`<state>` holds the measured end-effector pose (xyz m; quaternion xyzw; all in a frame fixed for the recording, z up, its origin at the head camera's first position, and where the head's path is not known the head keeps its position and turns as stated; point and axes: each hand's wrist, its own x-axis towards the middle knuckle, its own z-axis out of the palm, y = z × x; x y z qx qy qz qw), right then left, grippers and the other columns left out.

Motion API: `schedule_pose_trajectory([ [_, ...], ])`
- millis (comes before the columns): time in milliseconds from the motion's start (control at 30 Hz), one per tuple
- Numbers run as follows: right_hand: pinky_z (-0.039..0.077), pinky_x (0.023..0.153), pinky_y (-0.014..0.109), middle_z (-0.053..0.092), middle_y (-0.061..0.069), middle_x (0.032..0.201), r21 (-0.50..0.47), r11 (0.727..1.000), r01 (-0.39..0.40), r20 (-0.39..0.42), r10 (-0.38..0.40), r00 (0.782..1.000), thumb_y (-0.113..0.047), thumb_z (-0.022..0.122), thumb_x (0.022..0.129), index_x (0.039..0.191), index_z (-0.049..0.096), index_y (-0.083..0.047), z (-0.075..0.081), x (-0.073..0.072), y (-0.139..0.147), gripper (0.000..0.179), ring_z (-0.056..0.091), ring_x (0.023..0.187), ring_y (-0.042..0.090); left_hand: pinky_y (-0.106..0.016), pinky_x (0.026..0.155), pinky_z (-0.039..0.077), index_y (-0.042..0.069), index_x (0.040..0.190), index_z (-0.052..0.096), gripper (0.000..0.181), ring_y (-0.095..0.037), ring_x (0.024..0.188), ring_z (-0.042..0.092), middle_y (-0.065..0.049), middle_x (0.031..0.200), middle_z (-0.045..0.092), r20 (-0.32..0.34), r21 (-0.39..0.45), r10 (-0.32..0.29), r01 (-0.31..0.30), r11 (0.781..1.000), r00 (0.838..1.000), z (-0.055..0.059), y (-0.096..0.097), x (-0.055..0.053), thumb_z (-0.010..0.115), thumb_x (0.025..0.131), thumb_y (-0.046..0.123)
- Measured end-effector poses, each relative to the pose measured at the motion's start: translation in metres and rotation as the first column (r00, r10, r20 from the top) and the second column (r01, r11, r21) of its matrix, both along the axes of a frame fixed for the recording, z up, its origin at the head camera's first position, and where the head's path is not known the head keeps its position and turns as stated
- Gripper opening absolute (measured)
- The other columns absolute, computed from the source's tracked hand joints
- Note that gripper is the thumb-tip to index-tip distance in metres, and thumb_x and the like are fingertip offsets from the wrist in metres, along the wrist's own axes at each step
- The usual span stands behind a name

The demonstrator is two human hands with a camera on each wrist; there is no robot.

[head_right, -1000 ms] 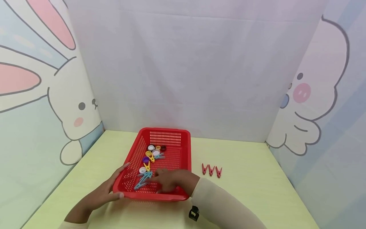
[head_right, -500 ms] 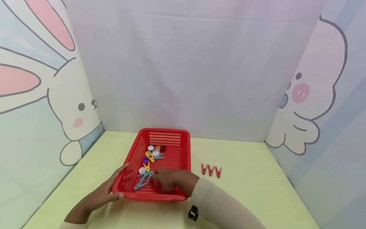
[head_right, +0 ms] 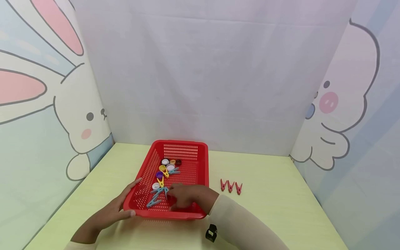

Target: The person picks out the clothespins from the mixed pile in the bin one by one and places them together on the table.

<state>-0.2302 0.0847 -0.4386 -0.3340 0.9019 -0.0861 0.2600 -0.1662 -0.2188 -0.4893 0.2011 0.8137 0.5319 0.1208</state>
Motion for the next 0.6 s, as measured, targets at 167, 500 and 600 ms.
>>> schedule_pose_trajectory([
  [167,0.060,0.113,0.050,0.052,-0.008,0.156,-0.021,0.999,0.037,0.021,-0.037,0.999,-0.047,0.081,0.095,0.157,0.058,-0.030,-0.0027,-0.0024,0.0001,0.068,0.051,0.142,0.018,-0.038,0.093,0.068,0.026,0.176,0.007,0.116,-0.045,0.143,0.053,-0.028,0.171,0.034,0.000,0.003,-0.010,0.010,1.000,1.000,-0.0012,-0.0009,-0.0005,0.083,0.090,0.039],
  [500,0.062,0.095,0.028,0.067,-0.008,0.130,-0.221,0.974,0.058,-0.056,-0.072,0.996,-0.034,0.086,0.094,0.134,0.074,-0.021,0.0017,-0.0059,0.0011,0.044,0.060,0.117,0.007,-0.038,0.093,0.068,0.026,0.175,0.007,0.116,-0.045,0.143,0.053,-0.027,0.170,0.035,0.000,0.001,-0.007,0.007,1.000,1.000,-0.0011,-0.0011,-0.0008,0.084,0.090,0.039],
  [600,0.061,0.091,0.025,0.070,-0.008,0.123,-0.293,0.951,0.096,-0.044,-0.114,0.992,-0.029,0.088,0.092,0.129,0.077,-0.019,0.0041,-0.0059,0.0010,0.039,0.061,0.110,0.005,-0.038,0.093,0.068,0.025,0.175,0.007,0.116,-0.046,0.143,0.052,-0.027,0.170,0.035,0.003,0.002,-0.005,0.005,1.000,1.000,-0.0004,-0.0008,-0.0005,0.084,0.090,0.039],
])
